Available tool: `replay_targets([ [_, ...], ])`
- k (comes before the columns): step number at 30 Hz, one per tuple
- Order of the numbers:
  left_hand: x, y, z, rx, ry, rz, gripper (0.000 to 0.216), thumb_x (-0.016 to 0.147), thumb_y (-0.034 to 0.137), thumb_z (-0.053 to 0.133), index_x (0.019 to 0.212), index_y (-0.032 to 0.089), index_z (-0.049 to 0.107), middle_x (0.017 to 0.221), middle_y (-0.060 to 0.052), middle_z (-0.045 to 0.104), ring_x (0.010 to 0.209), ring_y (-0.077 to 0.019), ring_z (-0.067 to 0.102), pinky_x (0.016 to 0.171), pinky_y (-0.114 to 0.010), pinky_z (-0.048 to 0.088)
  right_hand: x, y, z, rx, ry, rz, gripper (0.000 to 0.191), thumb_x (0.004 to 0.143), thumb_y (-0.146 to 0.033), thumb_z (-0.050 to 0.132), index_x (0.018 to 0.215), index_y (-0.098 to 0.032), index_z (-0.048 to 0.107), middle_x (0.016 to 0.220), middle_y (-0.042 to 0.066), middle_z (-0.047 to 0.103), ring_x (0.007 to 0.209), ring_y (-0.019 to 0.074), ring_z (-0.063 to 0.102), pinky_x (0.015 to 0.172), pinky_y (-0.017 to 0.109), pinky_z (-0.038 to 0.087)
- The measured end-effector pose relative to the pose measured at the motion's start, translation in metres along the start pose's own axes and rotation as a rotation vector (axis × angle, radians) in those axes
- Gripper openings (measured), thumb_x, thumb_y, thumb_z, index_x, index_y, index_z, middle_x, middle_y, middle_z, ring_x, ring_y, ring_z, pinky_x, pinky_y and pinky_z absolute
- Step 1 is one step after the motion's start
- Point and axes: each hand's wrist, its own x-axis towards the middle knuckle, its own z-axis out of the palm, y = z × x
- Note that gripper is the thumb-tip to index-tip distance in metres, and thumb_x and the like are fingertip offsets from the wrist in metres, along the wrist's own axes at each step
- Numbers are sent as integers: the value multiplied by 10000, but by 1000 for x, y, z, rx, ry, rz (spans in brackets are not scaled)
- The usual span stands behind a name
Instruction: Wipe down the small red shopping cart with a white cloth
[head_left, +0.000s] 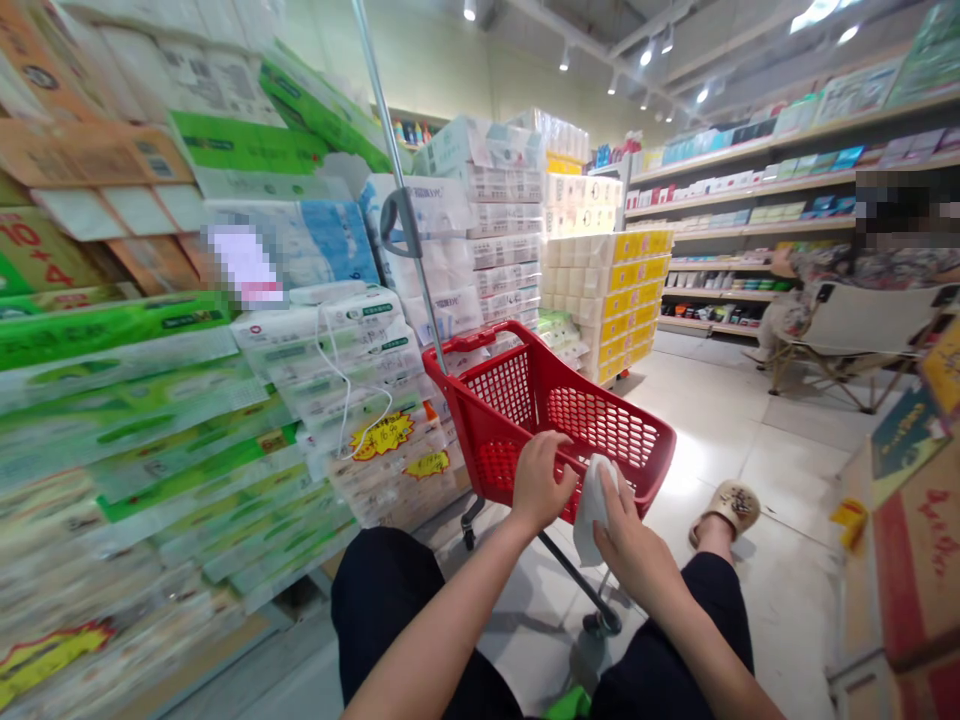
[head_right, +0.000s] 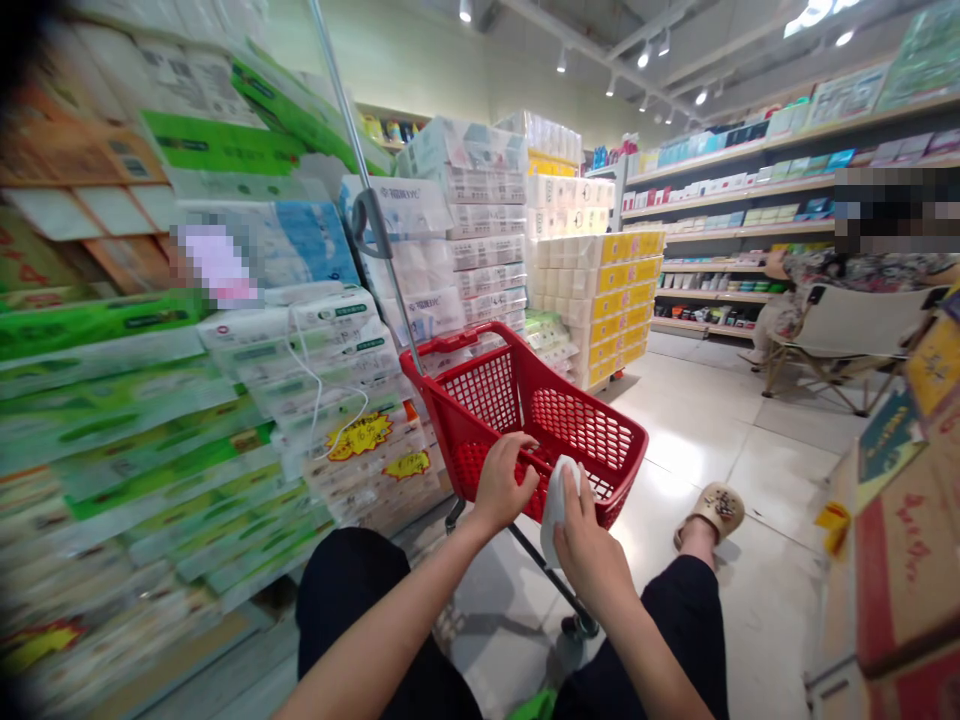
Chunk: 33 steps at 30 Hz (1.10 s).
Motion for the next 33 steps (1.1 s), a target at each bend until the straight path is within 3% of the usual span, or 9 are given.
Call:
replay_targets([
  [3, -13, 20, 2, -77, -50, -15, 340, 906, 213, 468, 1243, 253, 495, 1259, -40, 559, 1206, -187, 516, 1092, -358, 423, 9, -13, 9, 236, 88, -79, 999, 845, -142, 474, 1505, -201, -273, 1621, 204, 20, 1461, 299, 208, 1059, 463, 427],
  [6, -19, 27, 7, -88, -93, -10, 361, 933, 236, 459, 1293, 251, 484, 1305, -49, 525, 1229, -185, 499, 1102, -337, 413, 11, -21, 10, 453, 95, -65, 1066, 821, -158, 518, 1485, -196, -316, 1620, 207, 6, 1472, 254, 177, 1125, 451, 322],
  [10, -16, 24, 13, 33, -130, 20, 471, 874, 387, 607, 1306, 242, 489, 1336, -71, 505, 1243, -241, 482, 1089, -393, 418, 3, -11, -12, 654, -90, 18, 1047, 837, -248, 519, 1491, -287, -298, 1608, 214, 117, 998, 193, 673, 791, 358, 568],
  [14, -12, 21, 16, 215, -157, 92, 455, 831, 360, 658, 1249, 243, 522, 1290, -68, 548, 1225, -254, 490, 1084, -445, 401, 5, 23, -39, 616, -159, 93, 899, 843, -317, 499, 1565, -342, -36, 1484, 132, 452, 488, 94, 590, 494, 299, 536],
  [17, -11, 16, 21, 303, -157, 179, 422, 844, 269, 633, 1250, 239, 524, 1269, -54, 580, 1238, -227, 494, 1175, -466, 287, 15, 58, -45, 292, 26, 86, 646, 861, -344, 488, 1495, -348, 364, 1251, 36, 663, 724, 189, 680, 682, 356, 565],
  [20, -11, 6, 29, 329, -141, 248, 402, 898, 231, 559, 1297, 230, 506, 1349, -45, 559, 1327, -206, 439, 1226, -452, 200, 23, 88, -40, 30, 84, -91, 432, 896, -396, 470, 1309, -357, 587, 1333, 10, 613, 1206, 289, 555, 989, 481, 464],
  [22, -10, -2, 33, 325, -139, 274, 372, 941, 221, 491, 1313, 232, 501, 1441, -33, 497, 1386, -192, 382, 1225, -432, 218, 25, 99, -34, -41, 41, -197, 356, 925, -456, 441, 1184, -336, 653, 1324, 9, 615, 1322, 288, 449, 1081, 521, 372],
  [27, -12, -11, 36, 301, -159, 307, 351, 986, 207, 412, 1319, 261, 508, 1547, 6, 369, 1443, -161, 304, 1224, -418, 236, 16, 102, -26, -147, 67, -278, 311, 896, -539, 520, 984, -268, 644, 1116, 41, 673, 1248, 286, 485, 1119, 534, 303],
  [33, -18, -9, 29, 267, -201, 349, 354, 982, 195, 411, 1317, 252, 509, 1577, 17, 308, 1463, -149, 256, 1236, -402, 201, 2, 94, -27, -172, 168, -305, 231, 928, -464, 525, 906, -247, 602, 970, 47, 657, 1111, 273, 513, 932, 413, 439],
])
